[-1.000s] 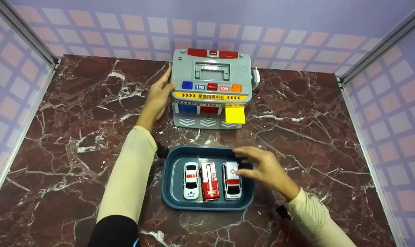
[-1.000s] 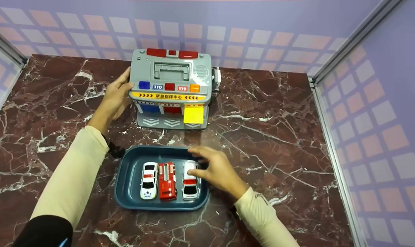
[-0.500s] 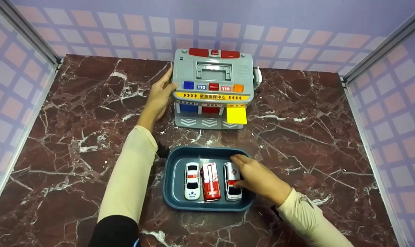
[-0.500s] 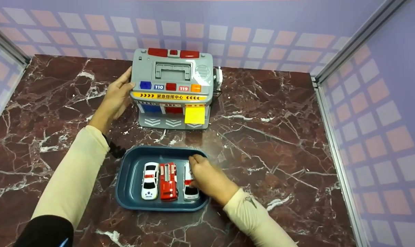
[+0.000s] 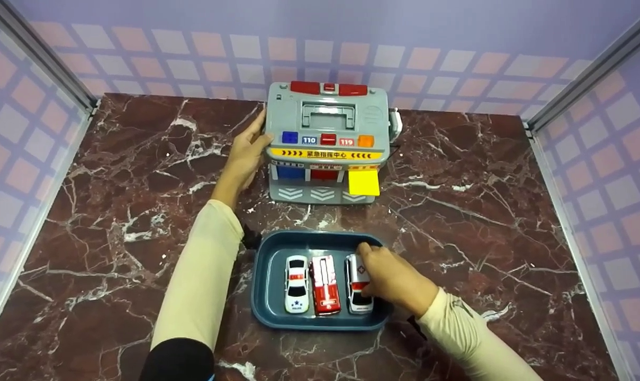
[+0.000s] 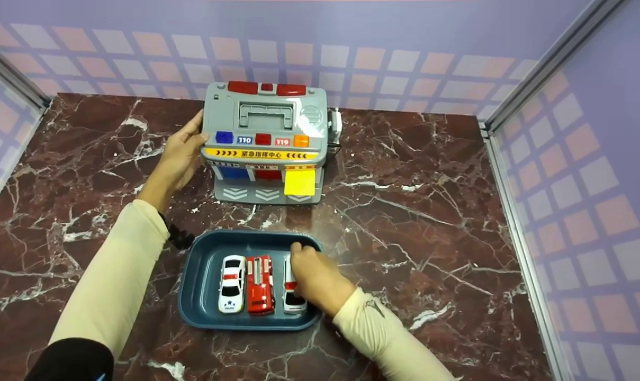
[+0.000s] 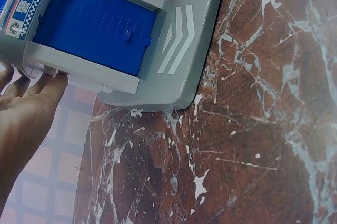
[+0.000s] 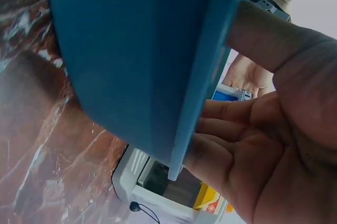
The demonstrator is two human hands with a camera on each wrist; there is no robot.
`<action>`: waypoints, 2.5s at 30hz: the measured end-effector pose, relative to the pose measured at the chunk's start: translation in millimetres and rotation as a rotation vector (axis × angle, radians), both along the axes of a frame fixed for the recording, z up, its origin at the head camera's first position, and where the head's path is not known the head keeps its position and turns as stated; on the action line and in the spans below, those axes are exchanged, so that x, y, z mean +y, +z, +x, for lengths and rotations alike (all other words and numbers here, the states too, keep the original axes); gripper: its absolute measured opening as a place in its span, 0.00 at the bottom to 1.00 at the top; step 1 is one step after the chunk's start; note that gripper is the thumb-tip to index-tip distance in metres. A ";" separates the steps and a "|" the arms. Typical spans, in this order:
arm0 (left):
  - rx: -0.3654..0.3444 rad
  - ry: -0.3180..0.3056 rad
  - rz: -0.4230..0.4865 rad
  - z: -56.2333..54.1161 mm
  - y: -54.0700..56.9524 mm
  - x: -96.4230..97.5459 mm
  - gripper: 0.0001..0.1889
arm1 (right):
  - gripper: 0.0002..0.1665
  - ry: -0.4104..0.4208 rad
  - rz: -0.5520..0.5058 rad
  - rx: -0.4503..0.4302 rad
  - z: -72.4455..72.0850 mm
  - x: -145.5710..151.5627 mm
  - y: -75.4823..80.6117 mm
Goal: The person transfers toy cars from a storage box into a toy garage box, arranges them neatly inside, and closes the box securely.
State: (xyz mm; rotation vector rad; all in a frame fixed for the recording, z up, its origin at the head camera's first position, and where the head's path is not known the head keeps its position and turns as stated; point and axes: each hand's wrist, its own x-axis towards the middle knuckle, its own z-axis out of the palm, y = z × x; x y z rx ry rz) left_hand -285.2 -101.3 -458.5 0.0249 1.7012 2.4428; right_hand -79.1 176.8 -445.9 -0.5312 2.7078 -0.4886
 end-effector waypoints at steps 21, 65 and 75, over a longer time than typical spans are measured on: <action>0.008 -0.001 -0.041 0.6 -2.1 -0.7 0.33 | 0.43 0.006 -0.156 0.041 17.7 4.4 -9.2; 0.045 -0.003 -0.055 -1.5 -2.8 -2.2 0.33 | 0.45 -0.270 -0.732 -0.161 18.5 36.1 -3.1; 0.060 -0.007 -0.043 -0.5 -2.2 -1.1 0.33 | 0.47 -0.307 -0.841 -0.272 6.6 45.1 -3.3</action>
